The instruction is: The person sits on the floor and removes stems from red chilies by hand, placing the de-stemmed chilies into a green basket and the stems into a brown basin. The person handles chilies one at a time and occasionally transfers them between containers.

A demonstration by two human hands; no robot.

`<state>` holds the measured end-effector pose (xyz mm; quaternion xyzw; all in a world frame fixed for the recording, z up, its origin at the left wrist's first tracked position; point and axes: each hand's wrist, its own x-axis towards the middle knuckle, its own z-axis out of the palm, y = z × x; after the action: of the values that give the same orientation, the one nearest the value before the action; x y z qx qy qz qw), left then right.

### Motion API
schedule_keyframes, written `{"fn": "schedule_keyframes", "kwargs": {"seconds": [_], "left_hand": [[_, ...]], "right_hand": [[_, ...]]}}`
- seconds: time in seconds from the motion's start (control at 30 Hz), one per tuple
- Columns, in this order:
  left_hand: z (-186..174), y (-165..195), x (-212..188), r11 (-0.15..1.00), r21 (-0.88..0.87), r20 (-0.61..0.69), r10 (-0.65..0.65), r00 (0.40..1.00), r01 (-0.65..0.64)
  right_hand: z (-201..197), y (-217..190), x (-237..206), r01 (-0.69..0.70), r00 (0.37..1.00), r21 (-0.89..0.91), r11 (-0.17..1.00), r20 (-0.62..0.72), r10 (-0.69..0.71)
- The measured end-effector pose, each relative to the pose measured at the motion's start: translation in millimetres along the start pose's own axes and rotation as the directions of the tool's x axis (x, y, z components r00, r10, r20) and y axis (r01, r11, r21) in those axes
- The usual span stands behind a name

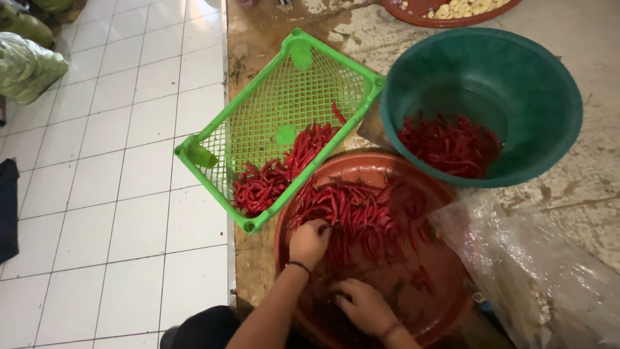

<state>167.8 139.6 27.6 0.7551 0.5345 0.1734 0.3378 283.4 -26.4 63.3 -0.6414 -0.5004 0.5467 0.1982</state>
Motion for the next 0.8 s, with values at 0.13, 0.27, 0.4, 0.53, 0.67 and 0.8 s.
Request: {"fn": "schedule_keyframes", "kwargs": {"seconds": [0.13,0.27,0.4,0.53,0.67,0.8], "left_hand": [[18,-5,-1,0.993,0.069,-0.017,-0.092,0.996,0.093],[22,-18,3,0.989,0.004,-0.019,-0.145,0.989,0.145],[10,-34,0,0.734,-0.671,0.043,-0.097,0.994,0.100],[-20,-36,-24,0.507,-0.778,0.285,-0.241,0.928,0.371],[-34,-23,-57,0.422,-0.794,0.391,-0.194,0.899,0.437],[-26,-20,-78,0.479,-0.804,0.345,-0.105,0.933,0.352]], "right_hand": [[4,9,1,0.118,0.988,-0.026,0.993,-0.099,-0.120],[2,19,9,0.119,0.989,0.001,0.993,-0.090,-0.118],[7,25,13,0.277,0.927,-0.038,0.960,-0.252,-0.277],[-2,23,15,0.141,0.945,0.156,0.978,-0.314,-0.086],[-8,17,13,0.139,0.926,0.337,0.931,-0.378,-0.001],[2,14,9,0.234,0.929,0.353,0.906,-0.355,-0.102]]}}
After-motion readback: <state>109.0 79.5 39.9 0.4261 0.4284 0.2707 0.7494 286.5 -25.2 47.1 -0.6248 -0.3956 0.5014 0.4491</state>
